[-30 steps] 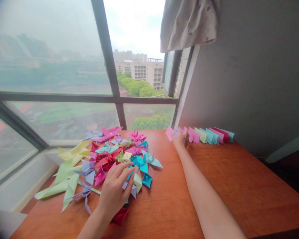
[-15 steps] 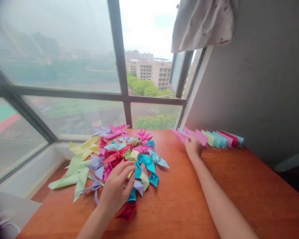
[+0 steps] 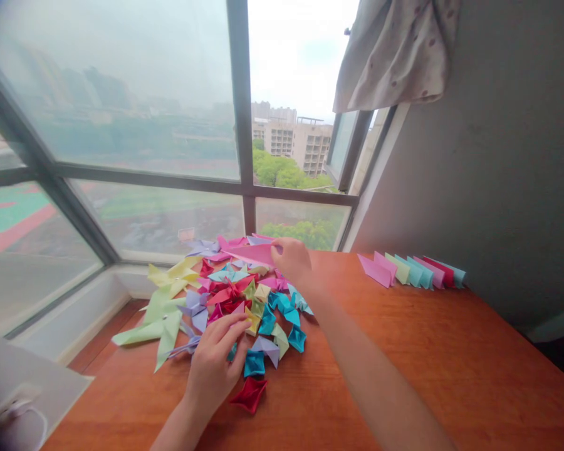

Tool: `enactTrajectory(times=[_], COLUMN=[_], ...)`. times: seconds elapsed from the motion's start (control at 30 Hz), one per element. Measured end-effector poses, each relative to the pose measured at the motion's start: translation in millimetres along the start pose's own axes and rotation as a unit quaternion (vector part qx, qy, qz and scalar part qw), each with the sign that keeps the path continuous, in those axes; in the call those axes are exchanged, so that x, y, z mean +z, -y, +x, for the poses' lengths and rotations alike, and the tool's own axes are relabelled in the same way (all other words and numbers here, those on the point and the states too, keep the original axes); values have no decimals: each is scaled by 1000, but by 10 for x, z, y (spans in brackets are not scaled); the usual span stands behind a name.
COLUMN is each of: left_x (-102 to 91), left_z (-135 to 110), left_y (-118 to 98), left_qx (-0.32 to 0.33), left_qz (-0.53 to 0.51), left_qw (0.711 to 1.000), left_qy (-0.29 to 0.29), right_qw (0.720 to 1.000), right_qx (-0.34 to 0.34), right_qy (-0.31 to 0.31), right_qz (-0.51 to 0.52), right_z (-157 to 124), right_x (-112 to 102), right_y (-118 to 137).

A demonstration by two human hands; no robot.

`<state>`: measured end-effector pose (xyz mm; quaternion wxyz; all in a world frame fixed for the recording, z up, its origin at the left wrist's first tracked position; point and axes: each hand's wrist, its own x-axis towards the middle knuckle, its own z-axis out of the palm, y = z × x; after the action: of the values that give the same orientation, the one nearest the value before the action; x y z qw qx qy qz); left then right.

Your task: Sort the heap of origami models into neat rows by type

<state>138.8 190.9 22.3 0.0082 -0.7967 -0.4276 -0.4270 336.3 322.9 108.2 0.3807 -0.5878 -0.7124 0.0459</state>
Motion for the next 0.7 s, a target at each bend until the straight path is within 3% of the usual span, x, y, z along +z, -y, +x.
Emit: enactTrajectory(times=[0.07,0.2,0.33,0.47,0.7], left_x=[10,13,12,29,56], left_z=[-13,-33,-55,-75,-58], left_y=[4,4,11,21,41], left_qx=[-4,-5,-14,-16,-2], left_qz=[0,-3,-5,-8,-20], left_qw=[1000,1000,1000,1000,1000], left_qy=[-4,-4,-6,-8,-12], right_qw=[998,994,995,998,980], right_qx=[-17,-35,-44,-12,178], right_qy=[57,100,93,55,-52], right_qz=[-10,0,13,28,-67], right_z=[160,319,281,96,-453], right_x=[223,572,578,283,-500], right_y=[247,539,510,66,-1404])
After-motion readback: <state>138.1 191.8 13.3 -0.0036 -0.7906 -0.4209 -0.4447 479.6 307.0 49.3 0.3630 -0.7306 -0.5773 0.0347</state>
